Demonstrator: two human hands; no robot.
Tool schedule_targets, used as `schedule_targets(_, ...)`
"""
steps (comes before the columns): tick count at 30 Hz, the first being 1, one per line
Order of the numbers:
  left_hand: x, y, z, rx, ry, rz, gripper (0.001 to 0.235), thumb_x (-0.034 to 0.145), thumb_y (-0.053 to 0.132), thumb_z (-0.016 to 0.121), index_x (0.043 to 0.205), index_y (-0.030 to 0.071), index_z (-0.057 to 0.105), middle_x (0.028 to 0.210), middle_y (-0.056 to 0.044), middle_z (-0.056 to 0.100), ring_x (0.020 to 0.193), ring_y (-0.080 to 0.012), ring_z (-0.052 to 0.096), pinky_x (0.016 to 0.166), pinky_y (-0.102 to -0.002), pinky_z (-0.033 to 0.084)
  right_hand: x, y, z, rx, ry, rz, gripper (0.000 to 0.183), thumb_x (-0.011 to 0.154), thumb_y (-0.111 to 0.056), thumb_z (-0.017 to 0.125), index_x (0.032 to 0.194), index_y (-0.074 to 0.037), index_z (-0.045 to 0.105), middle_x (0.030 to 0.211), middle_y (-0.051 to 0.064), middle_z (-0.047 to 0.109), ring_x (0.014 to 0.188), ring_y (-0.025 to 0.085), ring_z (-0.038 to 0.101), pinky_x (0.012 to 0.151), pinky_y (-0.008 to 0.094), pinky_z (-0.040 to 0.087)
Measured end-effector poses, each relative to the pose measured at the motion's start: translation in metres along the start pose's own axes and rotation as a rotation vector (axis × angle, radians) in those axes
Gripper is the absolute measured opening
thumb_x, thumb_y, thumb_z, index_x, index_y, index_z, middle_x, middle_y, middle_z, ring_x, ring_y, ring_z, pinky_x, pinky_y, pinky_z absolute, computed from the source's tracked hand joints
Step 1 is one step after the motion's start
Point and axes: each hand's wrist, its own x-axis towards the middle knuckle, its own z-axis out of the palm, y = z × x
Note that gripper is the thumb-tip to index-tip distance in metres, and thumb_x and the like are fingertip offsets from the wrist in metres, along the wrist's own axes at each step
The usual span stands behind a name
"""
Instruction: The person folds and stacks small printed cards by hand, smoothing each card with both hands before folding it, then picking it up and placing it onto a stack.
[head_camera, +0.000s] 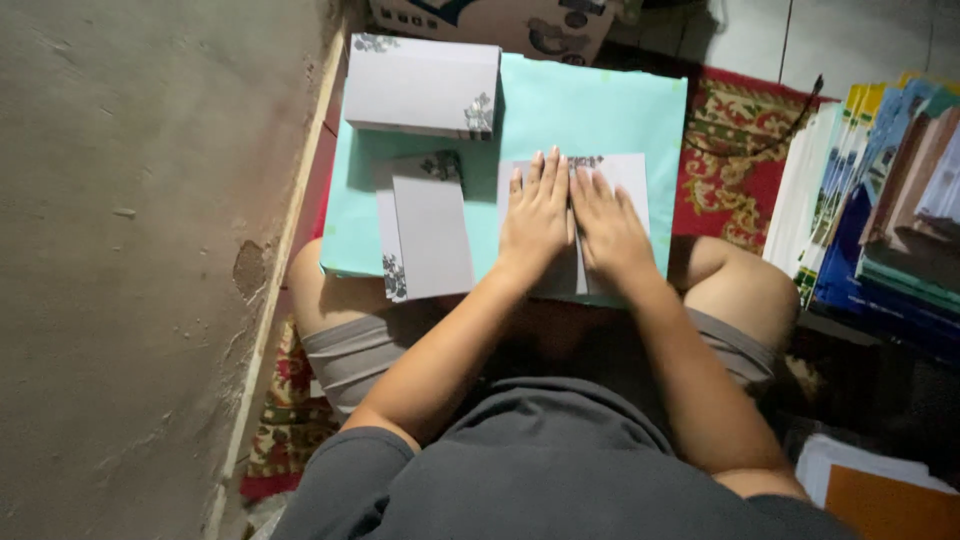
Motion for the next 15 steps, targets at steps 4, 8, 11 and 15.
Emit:
schedule_targets(4,-0.001,-0.004,0.009,-0.037,-0.017,-0.005,0.081,0.081,0.028,0.06,0.155,0.003,0.038,0.164,-0.016,0.035,0.152,-0.0345,0.034,0.123,-0.056,0.02,-0.043,-0.029,-0.022,0.075,-0.032,0.014,0.081,0.085,-0.017,0.048,0.163,-0.007,0.028,0.17,0.011,0.028,0.154,0.032,0.03,0.119,0.054,0.029)
schedule_targets(8,-0.004,-0.001,0.003,-0.014,-0.093,-0.005,0.082,0.082,0.029,0.061,0.157,0.004,0.036,0.164,-0.017,0.034,0.152,-0.0354,0.032,0.123,-0.057,0.02,-0.04,-0.024,-0.019,0.108,-0.086,0.068,0.079,0.087,-0.019,0.049,0.164,-0.014,0.029,0.172,0.004,0.024,0.156,0.027,0.026,0.122,0.051,0.024)
schedule_targets(11,-0.003,-0.002,0.01,0.007,-0.098,-0.006,0.083,0.083,0.03,0.061,0.158,0.007,0.035,0.165,-0.016,0.032,0.153,-0.035,0.031,0.123,-0.057,0.02,-0.009,-0.011,-0.011,0.098,-0.095,0.102,0.079,0.089,-0.02,0.047,0.165,-0.014,0.026,0.172,0.006,0.024,0.155,0.03,0.025,0.122,0.054,0.024)
schedule_targets(15,-0.002,-0.002,0.01,0.022,-0.099,-0.013,0.085,0.08,0.03,0.063,0.158,0.009,0.037,0.165,-0.015,0.032,0.153,-0.0353,0.031,0.123,-0.057,0.02,0.021,-0.006,-0.015,0.142,-0.107,0.143,0.077,0.093,-0.023,0.046,0.165,-0.009,0.024,0.172,0.011,0.021,0.156,0.033,0.022,0.122,0.056,0.02)
